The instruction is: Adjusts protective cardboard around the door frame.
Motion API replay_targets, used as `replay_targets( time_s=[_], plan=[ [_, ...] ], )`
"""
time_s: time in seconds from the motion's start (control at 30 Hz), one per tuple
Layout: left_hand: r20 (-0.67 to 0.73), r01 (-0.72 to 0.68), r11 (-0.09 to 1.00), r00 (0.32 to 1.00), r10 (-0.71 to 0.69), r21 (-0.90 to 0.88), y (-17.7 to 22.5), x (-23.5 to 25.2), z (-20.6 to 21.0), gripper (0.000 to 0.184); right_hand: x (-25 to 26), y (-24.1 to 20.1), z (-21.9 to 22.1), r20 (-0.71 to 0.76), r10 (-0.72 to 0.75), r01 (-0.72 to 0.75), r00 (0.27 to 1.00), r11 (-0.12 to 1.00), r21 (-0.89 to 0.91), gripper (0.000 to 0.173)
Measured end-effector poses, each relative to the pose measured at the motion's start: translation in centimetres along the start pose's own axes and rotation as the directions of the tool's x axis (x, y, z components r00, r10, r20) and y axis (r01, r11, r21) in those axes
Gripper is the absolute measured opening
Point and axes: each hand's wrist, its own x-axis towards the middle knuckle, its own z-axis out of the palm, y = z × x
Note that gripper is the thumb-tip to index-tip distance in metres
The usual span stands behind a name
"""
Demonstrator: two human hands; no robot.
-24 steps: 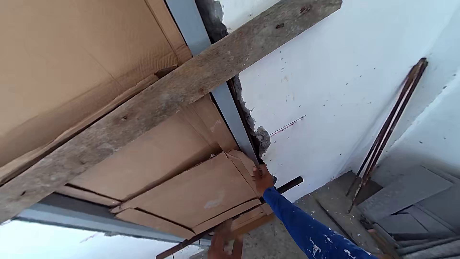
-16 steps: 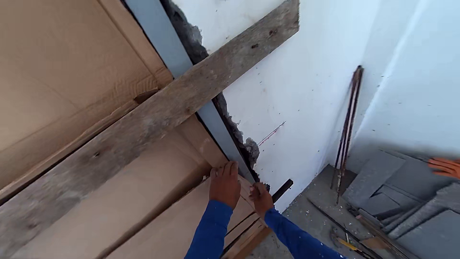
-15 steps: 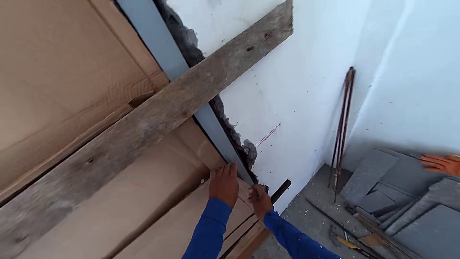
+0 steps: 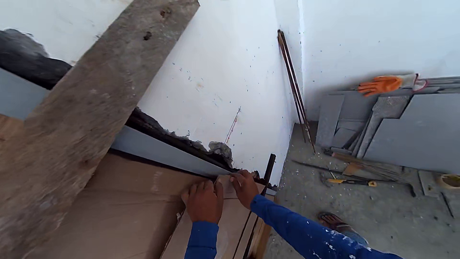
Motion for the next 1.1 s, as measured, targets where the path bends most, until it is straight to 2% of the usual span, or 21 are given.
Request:
replay_targets(
  time_s=[0.17, 0.3, 0.43, 0.53, 0.63, 0.77, 0.83, 0.93, 1.1],
  plan=[
    [-0.047, 0.01, 0.998, 0.999, -0.007, 0.06, 0.2, 0.2, 0.1, 0.041, -2.2, -0.8, 1.3, 0.172, -0.064, 0.086, 0.983, 0.989, -0.124, 0.057],
    [0.025, 0.047, 0.996, 0.998, -0.049, 0.082, 0.5, 0.9, -0.4, 0.041, -3.0, -0.9, 1.8, 0.233, -0.145, 0.169, 0.962, 0.982, -0.084, 0.053],
    [0.125, 0.092, 0.994, 0.987, -0.1, 0.066, 0.5, 1.6, -0.8, 0.041, -2.9, -0.2, 0.9, 0.338, -0.206, 0.249, 0.919, 0.964, -0.091, 0.064],
    [0.14, 0.097, 0.993, 0.984, -0.106, 0.072, 0.4, 1.8, -0.9, 0.042, -3.1, 0.6, 0.5, 0.445, -0.073, 0.177, 0.892, 0.964, -0.198, 0.081],
    [0.124, 0.08, 0.994, 0.988, -0.088, 0.072, 0.3, 1.8, -0.7, 0.043, -3.2, 2.5, 1.0, 0.448, 0.038, 0.087, 0.893, 0.963, -0.255, 0.087],
    [0.107, 0.043, 0.998, 0.993, -0.047, 0.043, 0.0, 2.0, -0.4, 0.043, -3.1, 4.4, 1.2, 0.419, 0.069, 0.073, 0.905, 0.947, -0.313, 0.097],
    [0.091, 0.032, 0.999, 0.995, -0.035, 0.036, -0.1, 2.1, -0.1, 0.043, -3.1, 4.9, 1.5, 0.448, 0.085, 0.072, 0.89, 0.944, -0.322, 0.095],
    [0.033, 0.017, 0.999, 0.999, -0.018, 0.031, -0.4, 2.0, 0.3, 0.044, -3.2, 5.1, 2.0, 0.464, 0.118, 0.018, 0.878, 0.96, -0.279, 0.087],
    [-0.009, 0.011, 1.0, 1.0, -0.011, 0.019, -0.8, 1.9, 0.5, 0.046, -4.0, 5.8, 2.9, 0.423, 0.12, -0.037, 0.898, 0.98, -0.198, 0.098]
  ],
)
